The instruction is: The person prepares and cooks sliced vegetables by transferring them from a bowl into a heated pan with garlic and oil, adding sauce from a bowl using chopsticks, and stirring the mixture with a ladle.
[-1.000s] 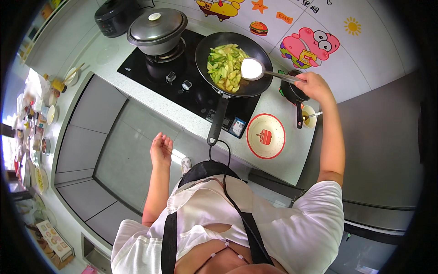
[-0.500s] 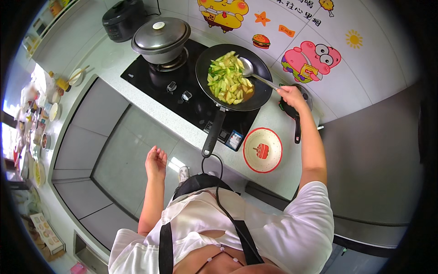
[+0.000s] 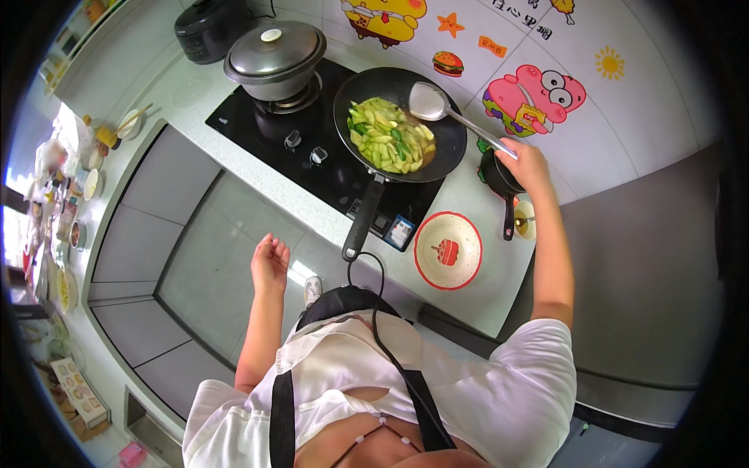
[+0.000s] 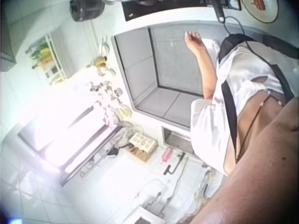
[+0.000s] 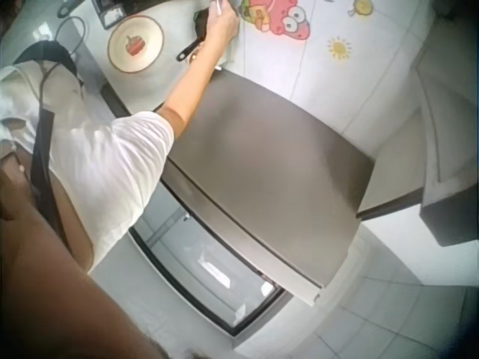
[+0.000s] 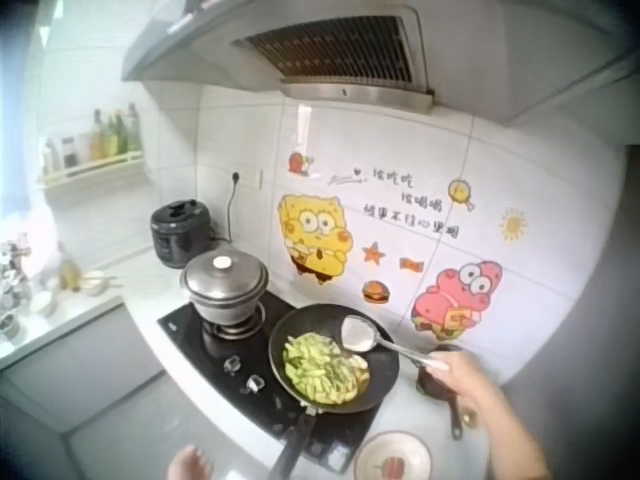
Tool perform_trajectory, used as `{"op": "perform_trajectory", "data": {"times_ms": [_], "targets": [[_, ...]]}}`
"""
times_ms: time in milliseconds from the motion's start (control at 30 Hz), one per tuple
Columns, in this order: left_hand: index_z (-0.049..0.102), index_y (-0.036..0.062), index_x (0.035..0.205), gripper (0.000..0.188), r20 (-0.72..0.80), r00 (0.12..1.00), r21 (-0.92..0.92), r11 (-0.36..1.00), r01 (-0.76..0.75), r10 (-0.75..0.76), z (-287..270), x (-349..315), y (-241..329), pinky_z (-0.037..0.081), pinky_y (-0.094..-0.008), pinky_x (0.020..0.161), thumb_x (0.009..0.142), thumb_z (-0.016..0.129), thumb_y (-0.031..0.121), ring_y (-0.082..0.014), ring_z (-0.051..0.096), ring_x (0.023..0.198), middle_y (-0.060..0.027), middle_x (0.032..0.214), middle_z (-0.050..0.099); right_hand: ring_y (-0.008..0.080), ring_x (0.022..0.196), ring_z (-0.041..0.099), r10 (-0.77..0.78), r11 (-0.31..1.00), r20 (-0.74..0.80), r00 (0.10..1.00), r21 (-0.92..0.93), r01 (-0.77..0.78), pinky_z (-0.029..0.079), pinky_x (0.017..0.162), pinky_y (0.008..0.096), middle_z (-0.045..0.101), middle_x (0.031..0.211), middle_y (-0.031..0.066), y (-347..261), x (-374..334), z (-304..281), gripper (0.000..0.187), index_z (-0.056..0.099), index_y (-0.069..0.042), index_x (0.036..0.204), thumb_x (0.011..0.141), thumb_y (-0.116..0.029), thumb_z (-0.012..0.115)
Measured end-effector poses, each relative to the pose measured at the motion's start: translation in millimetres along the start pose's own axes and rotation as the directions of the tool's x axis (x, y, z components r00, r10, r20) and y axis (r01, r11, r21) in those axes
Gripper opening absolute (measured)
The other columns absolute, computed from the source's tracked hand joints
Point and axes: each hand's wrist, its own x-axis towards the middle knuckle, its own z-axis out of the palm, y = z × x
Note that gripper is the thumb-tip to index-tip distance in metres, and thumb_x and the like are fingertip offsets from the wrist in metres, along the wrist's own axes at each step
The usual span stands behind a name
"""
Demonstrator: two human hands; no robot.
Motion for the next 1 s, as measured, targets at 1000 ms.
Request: {"op": "perform_trajectory", "data": {"times_ms": [1000], "targets": [[0.053,0.0077,0.103,0.018,0.073,0.996,0.041,0.998,0.047,-0.050,-10,9,14,0.049,-0.0272,0.072,0.086,0.049,0.014,-0.0139,0.056,0.077,-0.0012,0.085,0.057,0.0092,0.054,0.051,-0.045,0.983,0.207,0.977,0.185,0.006,0.043,0.052,0.0255,0.060,0.065,0.0037,-61,-45,-42,0.030,0.060,-0.006,0.106,0.079,-0.018,0.061]]}}
